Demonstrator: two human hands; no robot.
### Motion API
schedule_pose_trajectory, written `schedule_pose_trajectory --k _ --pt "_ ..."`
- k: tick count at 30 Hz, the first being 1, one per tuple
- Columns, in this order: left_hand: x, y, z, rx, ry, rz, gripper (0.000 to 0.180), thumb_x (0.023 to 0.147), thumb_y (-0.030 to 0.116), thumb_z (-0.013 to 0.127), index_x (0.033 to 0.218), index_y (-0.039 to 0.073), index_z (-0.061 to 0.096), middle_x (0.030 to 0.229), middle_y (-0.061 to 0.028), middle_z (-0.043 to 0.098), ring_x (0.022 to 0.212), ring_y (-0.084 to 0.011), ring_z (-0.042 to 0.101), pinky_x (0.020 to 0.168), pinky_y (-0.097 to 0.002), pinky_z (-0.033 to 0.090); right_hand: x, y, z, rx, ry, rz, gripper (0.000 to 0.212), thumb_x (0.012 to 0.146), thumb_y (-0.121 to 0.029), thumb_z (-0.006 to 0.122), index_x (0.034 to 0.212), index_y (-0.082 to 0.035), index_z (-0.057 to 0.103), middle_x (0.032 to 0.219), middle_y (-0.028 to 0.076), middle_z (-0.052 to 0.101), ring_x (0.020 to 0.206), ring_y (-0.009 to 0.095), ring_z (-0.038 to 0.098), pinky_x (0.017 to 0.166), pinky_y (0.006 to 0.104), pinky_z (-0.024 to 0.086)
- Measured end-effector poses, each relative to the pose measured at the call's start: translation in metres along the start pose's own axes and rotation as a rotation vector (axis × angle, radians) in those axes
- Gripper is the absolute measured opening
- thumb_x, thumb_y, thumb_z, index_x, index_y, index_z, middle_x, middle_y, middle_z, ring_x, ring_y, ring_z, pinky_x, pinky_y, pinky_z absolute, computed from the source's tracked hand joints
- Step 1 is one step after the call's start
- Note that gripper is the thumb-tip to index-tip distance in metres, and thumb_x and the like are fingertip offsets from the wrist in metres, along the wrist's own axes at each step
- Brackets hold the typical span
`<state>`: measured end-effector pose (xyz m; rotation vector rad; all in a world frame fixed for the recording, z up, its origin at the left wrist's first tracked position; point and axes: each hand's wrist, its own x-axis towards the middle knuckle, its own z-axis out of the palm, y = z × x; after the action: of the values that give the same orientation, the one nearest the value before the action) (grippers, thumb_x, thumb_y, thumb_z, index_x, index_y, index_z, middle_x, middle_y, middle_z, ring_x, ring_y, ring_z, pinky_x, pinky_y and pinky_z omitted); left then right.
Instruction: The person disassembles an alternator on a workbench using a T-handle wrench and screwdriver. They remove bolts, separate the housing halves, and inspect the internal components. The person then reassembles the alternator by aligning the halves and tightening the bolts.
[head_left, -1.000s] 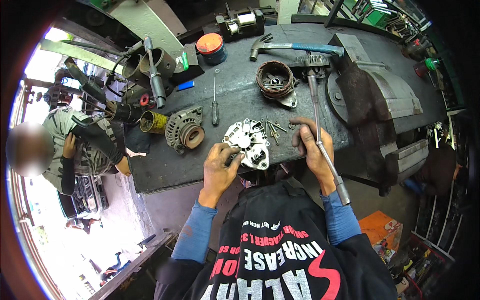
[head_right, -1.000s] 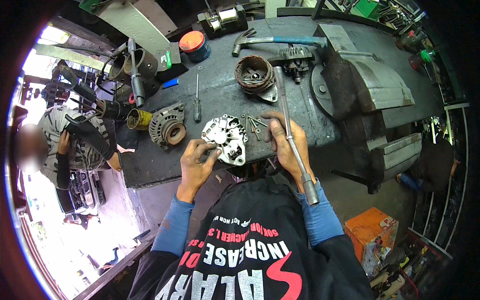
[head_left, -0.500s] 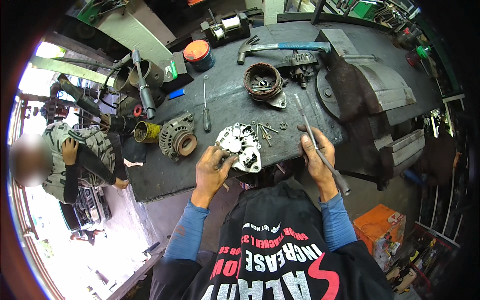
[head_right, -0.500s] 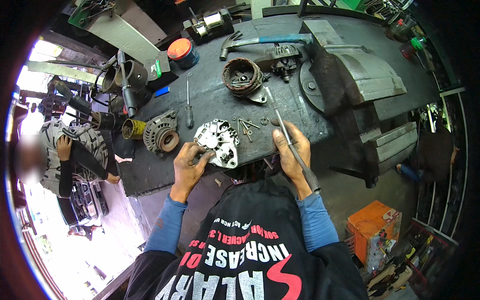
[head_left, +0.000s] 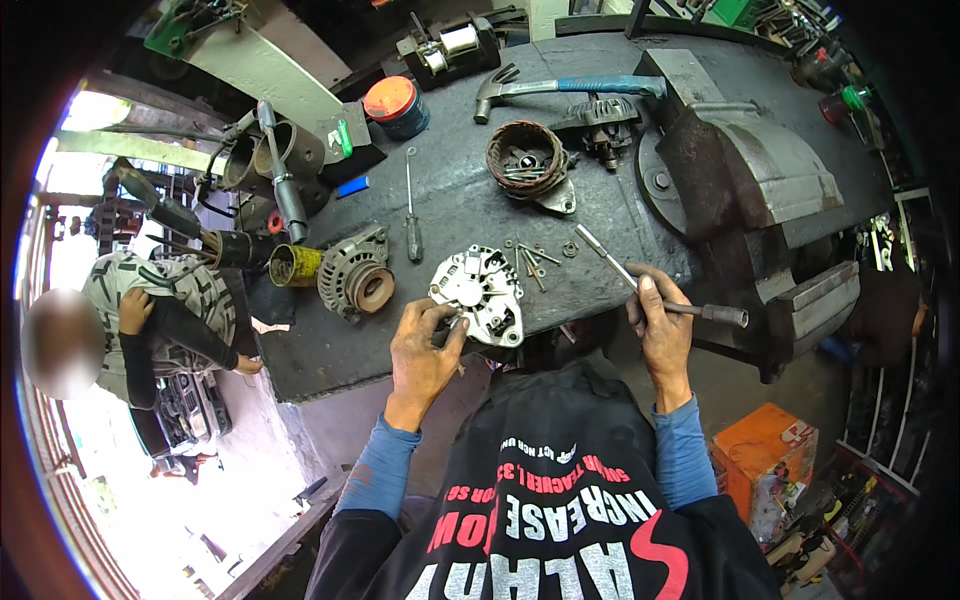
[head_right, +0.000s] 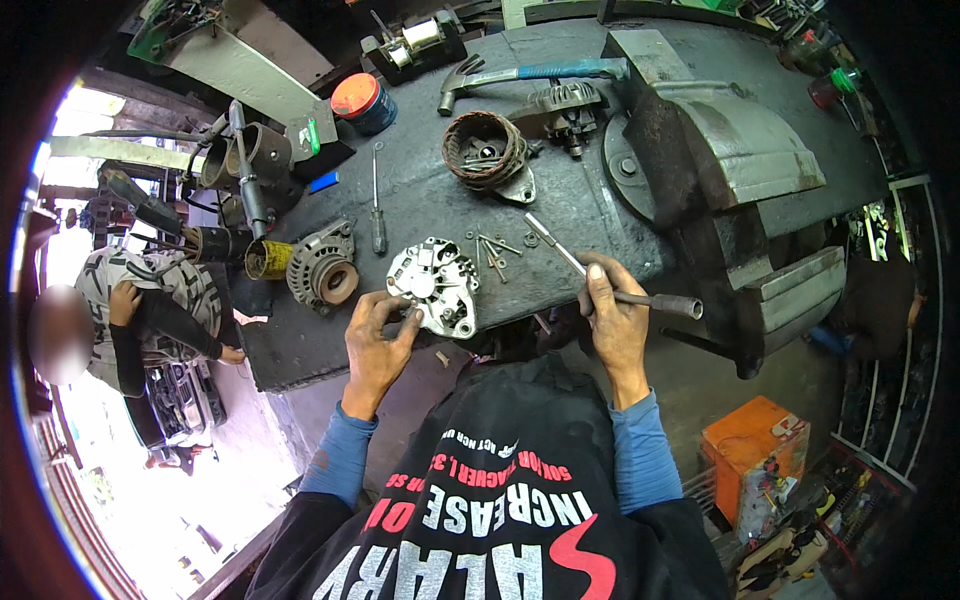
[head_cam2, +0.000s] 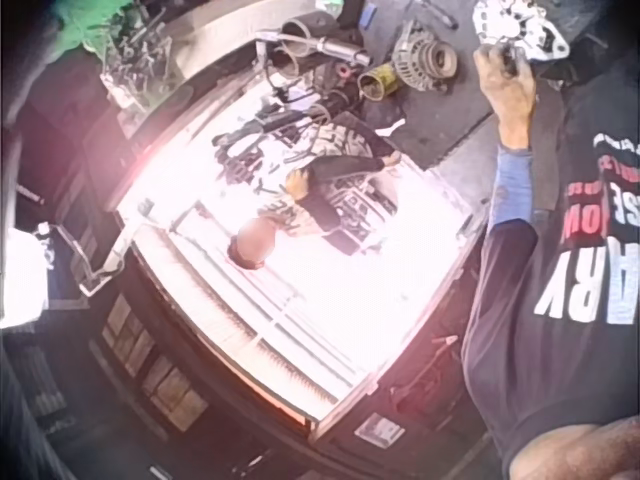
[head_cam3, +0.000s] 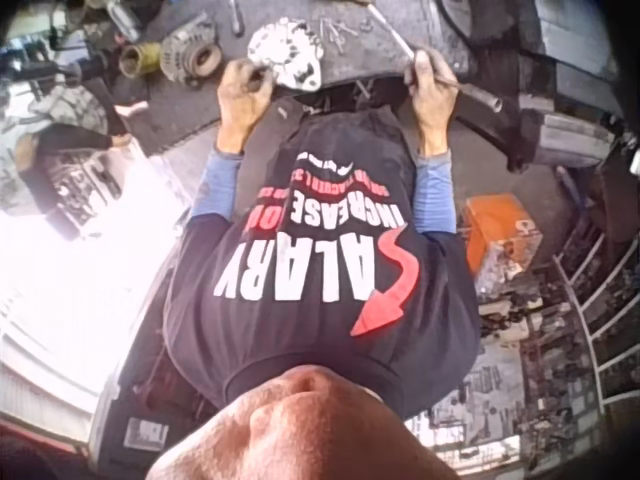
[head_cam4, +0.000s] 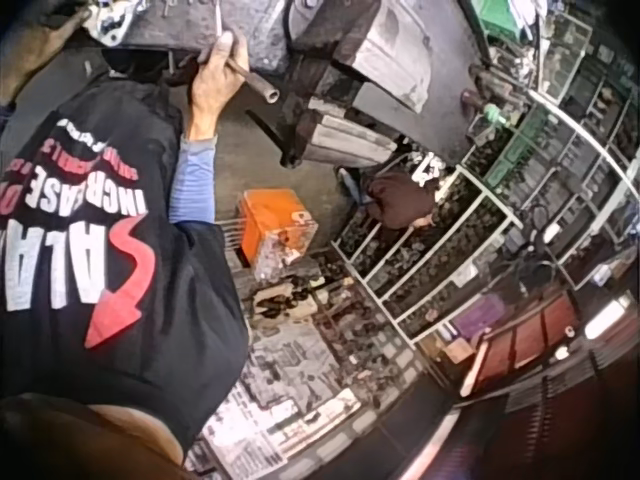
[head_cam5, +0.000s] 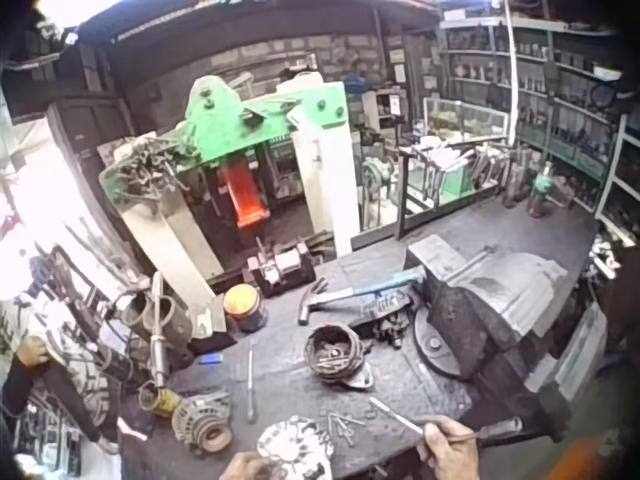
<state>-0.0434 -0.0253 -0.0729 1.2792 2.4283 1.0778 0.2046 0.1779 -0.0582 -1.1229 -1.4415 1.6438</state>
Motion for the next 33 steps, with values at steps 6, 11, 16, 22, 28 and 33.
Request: schedule_pose_trajectory --k 6,11,16,22,28,33 --pt "0.007 0.014 0.007 0.117 0.021 -0.12 0.02 0.084 0.016 0.081 0.095 0.001 0.074 0.099 -0.0124 0.067 0.087 -0.0294 0.069 0.077 -0.0405 0.056 0.003 0.004 0.003 -0.035 -0.008 -0.028 0.034 0.11 -0.032 0.061 0.123 -0.002 0.074 0.065 -0.002 0.055 0.054 0.003 0.043 0.048 0.0206 0.031" --pt "0.021 0.031 0.009 0.071 0.104 -0.156 0.019 0.081 0.018 0.081 0.091 0.004 0.075 0.094 -0.0112 0.068 0.087 -0.0291 0.067 0.078 -0.0412 0.055 0.002 -0.001 0.002 -0.02 0.007 -0.033 0.035 0.11 -0.032 0.061 0.123 -0.002 0.074 0.066 -0.002 0.056 0.055 0.003 0.044 0.049 0.0206 0.032" --pt "0.082 0.056 0.056 0.345 -0.117 0.283 0.025 0.079 0.026 0.083 0.09 0.004 0.076 0.097 -0.0109 0.07 0.108 -0.0298 0.064 0.089 -0.049 0.052 0.004 0.001 -0.003 0.009 0.016 -0.006 0.031 0.108 -0.023 0.062 0.124 0.001 0.072 0.068 0.0 0.056 0.056 0.004 0.044 0.05 0.0213 0.032" --pt "0.121 0.053 0.113 0.64 -0.486 0.306 0.029 0.081 0.026 0.08 0.1 0.004 0.078 0.118 -0.0133 0.071 0.121 -0.0327 0.062 0.104 -0.0554 0.046 0.003 -0.01 -0.005 0.014 0.008 -0.039 0.037 0.107 -0.024 0.063 0.129 0.004 0.07 0.068 0.001 0.056 0.057 0.006 0.045 0.052 0.0218 0.033" --pt "0.074 0.045 0.043 0.079 0.109 0.056 0.046 0.086 0.018 0.082 0.129 0.008 0.068 0.134 -0.0168 0.066 0.13 -0.0363 0.059 0.113 -0.0464 0.046 0.013 -0.031 0.032 0.319 -0.221 -0.015 0.04 0.104 -0.019 0.069 0.134 0.007 0.068 0.089 0.006 0.067 0.079 0.012 0.059 0.071 0.0256 0.045" --pt "0.005 0.011 0.013 -0.219 0.195 -0.444 0.093 0.079 0.028 0.091 0.15 -0.007 0.044 0.144 -0.0272 0.055 0.134 -0.039 0.057 0.113 -0.0454 0.047 0.027 -0.054 0.122 0.595 -0.628 -0.098 0.043 0.107 -0.015 0.065 0.141 0.01 0.06 0.11 0.012 0.067 0.094 0.019 0.06 0.085 0.0325 0.048"
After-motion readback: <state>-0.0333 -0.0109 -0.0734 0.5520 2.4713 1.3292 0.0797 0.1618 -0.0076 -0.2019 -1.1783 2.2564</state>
